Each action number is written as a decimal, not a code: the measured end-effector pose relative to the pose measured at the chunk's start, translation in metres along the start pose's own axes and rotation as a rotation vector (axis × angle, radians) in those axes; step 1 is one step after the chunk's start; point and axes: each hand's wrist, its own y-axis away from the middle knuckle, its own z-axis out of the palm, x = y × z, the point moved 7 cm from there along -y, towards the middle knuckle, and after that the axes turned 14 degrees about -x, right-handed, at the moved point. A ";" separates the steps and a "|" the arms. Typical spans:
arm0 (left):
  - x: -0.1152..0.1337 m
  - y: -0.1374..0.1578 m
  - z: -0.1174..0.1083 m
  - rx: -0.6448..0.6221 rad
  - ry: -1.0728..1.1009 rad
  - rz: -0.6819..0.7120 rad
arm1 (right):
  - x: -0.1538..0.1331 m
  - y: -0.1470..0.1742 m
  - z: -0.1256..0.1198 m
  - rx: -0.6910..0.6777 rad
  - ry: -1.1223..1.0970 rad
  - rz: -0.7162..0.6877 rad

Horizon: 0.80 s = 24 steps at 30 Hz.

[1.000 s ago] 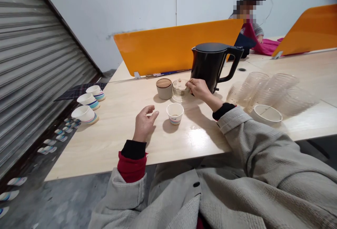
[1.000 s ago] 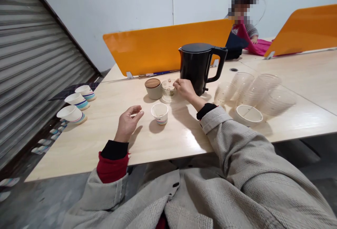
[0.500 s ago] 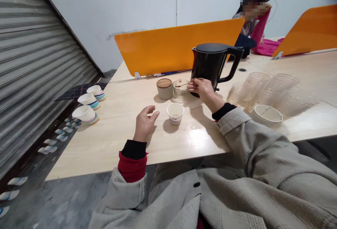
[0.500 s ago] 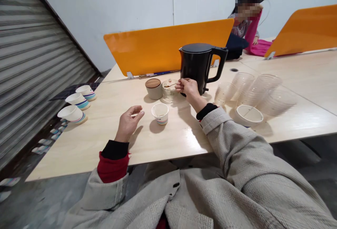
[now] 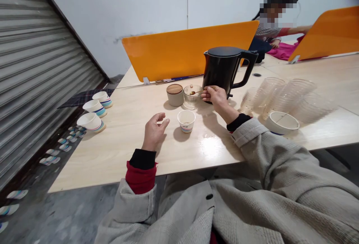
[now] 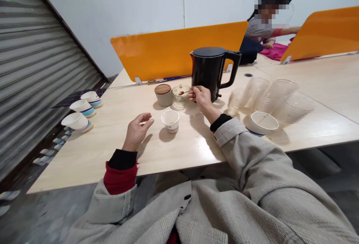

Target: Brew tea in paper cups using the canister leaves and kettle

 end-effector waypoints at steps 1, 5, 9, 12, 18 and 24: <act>0.000 0.000 0.000 -0.002 0.000 0.002 | 0.001 -0.002 0.000 0.001 0.024 0.008; 0.000 0.000 0.001 -0.001 -0.002 0.008 | 0.003 -0.009 0.002 -0.011 0.126 0.019; 0.001 0.000 0.001 -0.007 -0.012 0.011 | 0.001 -0.005 0.006 -0.055 0.248 0.004; 0.002 0.001 0.001 -0.009 -0.019 0.007 | -0.006 0.004 -0.004 -0.053 0.357 -0.016; 0.004 0.001 0.003 -0.017 -0.024 0.022 | -0.079 0.004 -0.076 0.347 0.698 -0.472; 0.005 0.001 0.003 -0.017 -0.031 0.024 | -0.110 -0.032 -0.138 0.652 0.786 -0.447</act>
